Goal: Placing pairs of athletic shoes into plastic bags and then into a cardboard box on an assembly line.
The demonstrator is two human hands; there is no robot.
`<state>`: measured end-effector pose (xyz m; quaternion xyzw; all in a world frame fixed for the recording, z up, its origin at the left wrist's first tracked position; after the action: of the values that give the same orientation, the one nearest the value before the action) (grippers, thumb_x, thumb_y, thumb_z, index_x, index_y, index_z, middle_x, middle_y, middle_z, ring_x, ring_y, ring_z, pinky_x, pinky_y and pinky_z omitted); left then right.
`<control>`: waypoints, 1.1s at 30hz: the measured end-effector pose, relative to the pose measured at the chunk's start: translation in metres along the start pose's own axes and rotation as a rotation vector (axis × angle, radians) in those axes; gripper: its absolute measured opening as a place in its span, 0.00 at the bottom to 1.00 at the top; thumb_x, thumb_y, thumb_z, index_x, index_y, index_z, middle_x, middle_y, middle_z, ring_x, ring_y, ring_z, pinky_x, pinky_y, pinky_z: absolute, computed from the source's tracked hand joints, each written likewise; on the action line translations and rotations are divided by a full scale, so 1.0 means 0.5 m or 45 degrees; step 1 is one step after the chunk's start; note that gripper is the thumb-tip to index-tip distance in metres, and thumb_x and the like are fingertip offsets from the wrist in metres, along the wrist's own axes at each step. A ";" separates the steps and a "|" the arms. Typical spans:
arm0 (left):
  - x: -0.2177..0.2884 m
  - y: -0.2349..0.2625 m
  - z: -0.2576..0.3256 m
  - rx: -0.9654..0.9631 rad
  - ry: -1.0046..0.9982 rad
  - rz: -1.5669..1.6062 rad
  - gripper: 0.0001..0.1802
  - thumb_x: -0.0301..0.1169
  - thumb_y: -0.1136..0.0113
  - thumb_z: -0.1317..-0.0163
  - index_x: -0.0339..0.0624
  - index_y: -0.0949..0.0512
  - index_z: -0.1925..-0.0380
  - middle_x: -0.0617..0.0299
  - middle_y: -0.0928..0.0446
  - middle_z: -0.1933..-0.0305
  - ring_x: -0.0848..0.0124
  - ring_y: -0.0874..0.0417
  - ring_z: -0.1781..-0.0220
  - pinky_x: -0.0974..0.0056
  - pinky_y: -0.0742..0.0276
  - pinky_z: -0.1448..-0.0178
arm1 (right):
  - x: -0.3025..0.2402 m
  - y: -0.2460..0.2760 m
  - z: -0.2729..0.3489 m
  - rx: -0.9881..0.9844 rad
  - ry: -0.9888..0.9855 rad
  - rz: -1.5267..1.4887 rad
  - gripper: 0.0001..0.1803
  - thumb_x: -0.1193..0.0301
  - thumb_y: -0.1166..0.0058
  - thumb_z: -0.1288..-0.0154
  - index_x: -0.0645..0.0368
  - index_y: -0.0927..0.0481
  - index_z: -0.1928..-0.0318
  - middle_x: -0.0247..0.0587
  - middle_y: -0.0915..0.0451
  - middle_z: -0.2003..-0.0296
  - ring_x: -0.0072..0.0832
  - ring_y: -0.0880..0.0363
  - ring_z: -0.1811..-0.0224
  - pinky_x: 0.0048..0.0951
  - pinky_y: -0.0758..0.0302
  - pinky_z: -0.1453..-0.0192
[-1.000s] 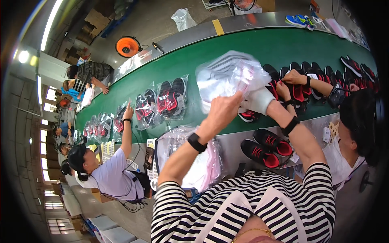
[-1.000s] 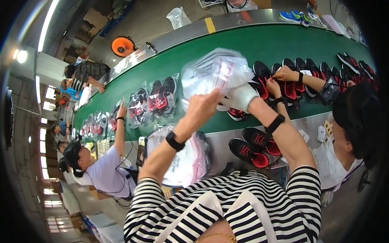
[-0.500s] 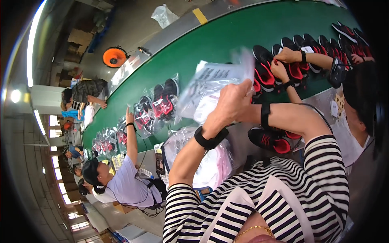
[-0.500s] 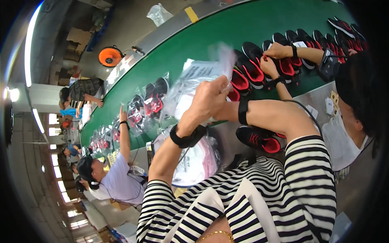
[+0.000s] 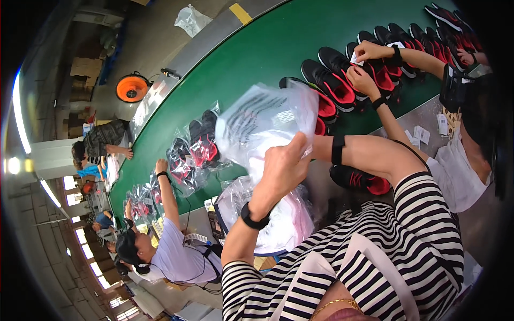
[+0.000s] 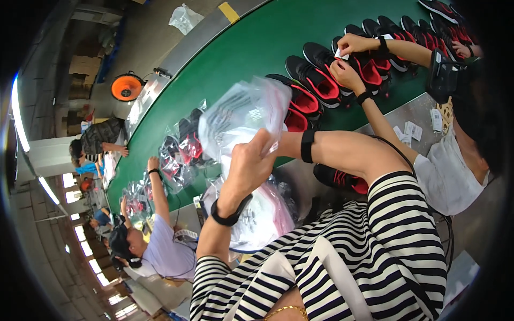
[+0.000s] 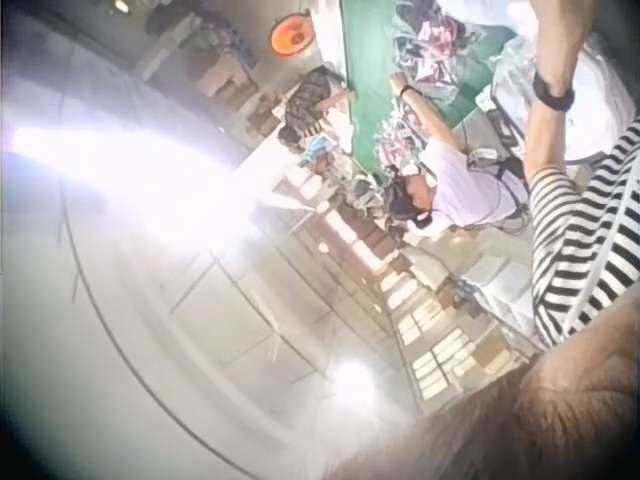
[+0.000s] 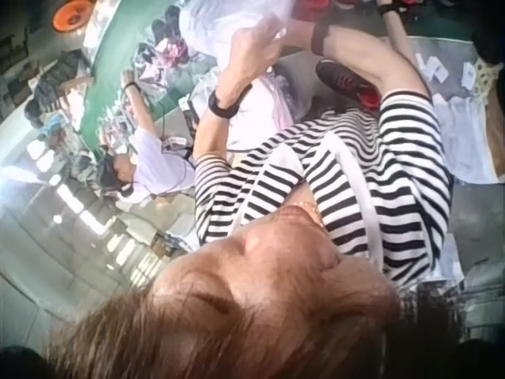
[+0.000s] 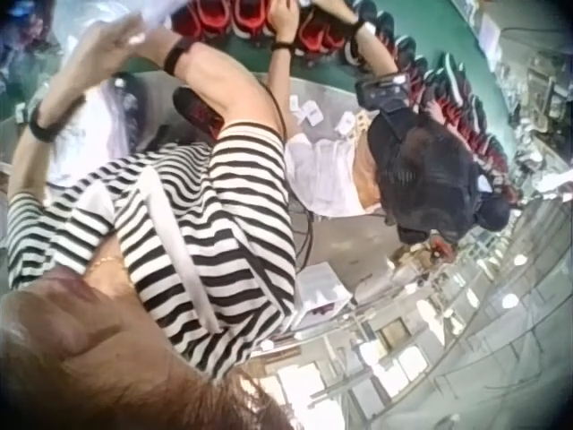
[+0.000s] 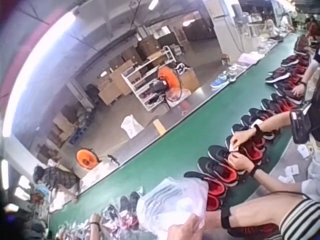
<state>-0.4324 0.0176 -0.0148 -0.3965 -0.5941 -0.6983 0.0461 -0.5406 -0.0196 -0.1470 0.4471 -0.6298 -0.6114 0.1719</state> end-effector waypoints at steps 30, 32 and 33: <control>-0.103 0.103 0.048 1.517 0.218 1.336 0.11 0.24 0.51 0.38 0.36 0.30 0.54 0.58 0.24 0.59 0.71 0.21 0.66 0.69 0.23 0.63 | 0.081 0.162 0.007 0.636 -0.654 -0.408 0.08 0.72 0.48 0.49 0.61 0.32 0.76 0.44 0.30 0.82 0.40 0.30 0.80 0.38 0.32 0.73; -0.091 0.103 0.077 1.475 0.330 1.053 0.13 0.24 0.49 0.38 0.36 0.30 0.53 0.60 0.24 0.60 0.74 0.23 0.64 0.71 0.26 0.61 | 0.022 0.221 0.014 0.795 -0.549 -0.177 0.12 0.68 0.42 0.53 0.56 0.28 0.66 0.42 0.26 0.70 0.39 0.25 0.63 0.41 0.29 0.61; -0.081 0.106 0.073 1.441 0.412 0.795 0.14 0.23 0.47 0.38 0.37 0.30 0.52 0.63 0.23 0.61 0.78 0.25 0.63 0.74 0.29 0.59 | 0.006 0.256 0.022 0.867 -0.514 -0.116 0.14 0.68 0.41 0.54 0.55 0.26 0.64 0.41 0.26 0.68 0.38 0.25 0.60 0.39 0.30 0.58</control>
<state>-0.3583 0.0174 0.0021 -0.3550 -0.7119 -0.2833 0.5357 -0.5957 -0.0339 -0.0316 0.3768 -0.7972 -0.4502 -0.1408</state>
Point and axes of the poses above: each hand's wrist, its own z-axis away from the middle knuckle, its own y-axis out of the back of the hand, x = y × z, the point moved 1 cm from there along -z, towards the middle knuckle
